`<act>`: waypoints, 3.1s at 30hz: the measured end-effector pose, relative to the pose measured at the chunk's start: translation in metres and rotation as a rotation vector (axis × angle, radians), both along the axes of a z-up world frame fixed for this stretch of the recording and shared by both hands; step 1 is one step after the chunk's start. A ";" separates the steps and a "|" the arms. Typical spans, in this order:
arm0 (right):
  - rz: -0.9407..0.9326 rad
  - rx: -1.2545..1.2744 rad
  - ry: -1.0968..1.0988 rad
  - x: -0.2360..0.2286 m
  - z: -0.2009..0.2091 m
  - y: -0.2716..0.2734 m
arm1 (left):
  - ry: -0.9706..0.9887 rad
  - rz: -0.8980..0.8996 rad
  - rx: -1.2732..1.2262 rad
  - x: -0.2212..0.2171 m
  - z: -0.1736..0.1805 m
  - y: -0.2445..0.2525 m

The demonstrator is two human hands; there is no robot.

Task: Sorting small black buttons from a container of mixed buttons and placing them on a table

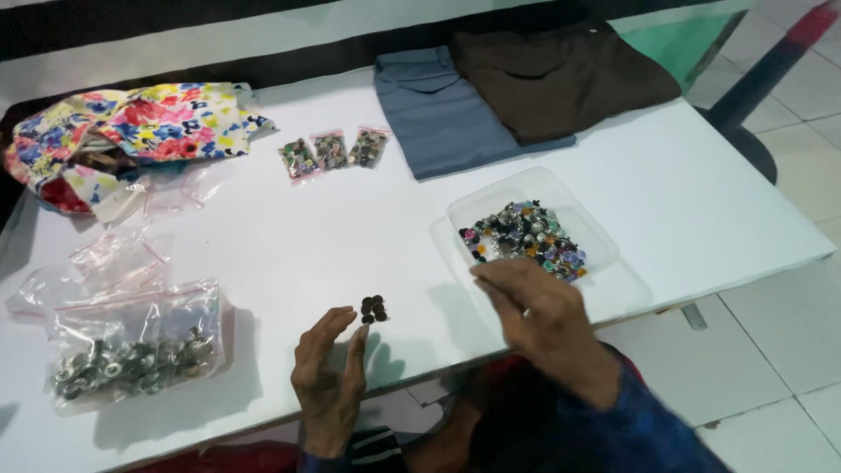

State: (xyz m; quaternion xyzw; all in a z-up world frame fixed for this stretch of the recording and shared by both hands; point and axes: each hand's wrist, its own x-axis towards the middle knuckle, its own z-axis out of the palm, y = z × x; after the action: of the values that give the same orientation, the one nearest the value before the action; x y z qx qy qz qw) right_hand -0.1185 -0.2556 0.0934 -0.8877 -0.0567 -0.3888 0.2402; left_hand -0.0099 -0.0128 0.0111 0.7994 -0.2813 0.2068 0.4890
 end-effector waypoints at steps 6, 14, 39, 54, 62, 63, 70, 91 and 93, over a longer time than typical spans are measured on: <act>0.060 -0.274 0.983 0.048 0.009 -0.113 | -0.219 -0.277 0.071 -0.013 0.067 -0.078; -0.018 -0.311 1.035 0.069 0.022 -0.107 | -0.141 -0.355 0.275 0.013 0.043 -0.147; -0.026 -0.324 1.024 0.095 0.023 -0.114 | 0.078 -0.469 0.108 0.012 0.067 -0.151; 0.022 0.285 0.883 0.082 0.037 -0.110 | -0.013 -0.303 0.266 0.029 0.050 -0.165; 0.214 0.593 0.873 0.082 0.007 -0.113 | -0.022 -0.312 0.279 0.037 0.045 -0.170; 0.242 0.618 0.881 0.081 0.008 -0.112 | 0.002 -0.321 0.266 0.037 0.046 -0.169; 0.049 -0.221 1.058 0.068 0.016 -0.099 | -0.058 -0.315 0.240 0.036 0.031 -0.171; 0.109 0.314 1.030 0.075 0.027 -0.127 | -0.172 -0.299 0.431 0.032 0.028 -0.172; 0.014 0.012 1.078 0.086 0.004 -0.139 | -0.224 -0.285 0.486 0.030 0.031 -0.173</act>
State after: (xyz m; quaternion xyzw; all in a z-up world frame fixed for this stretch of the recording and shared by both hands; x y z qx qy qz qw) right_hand -0.0323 -0.3946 0.0977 -0.9596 0.0710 0.1232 0.2428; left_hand 0.0205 -0.1856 0.0417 0.8177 -0.4841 0.1495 0.2733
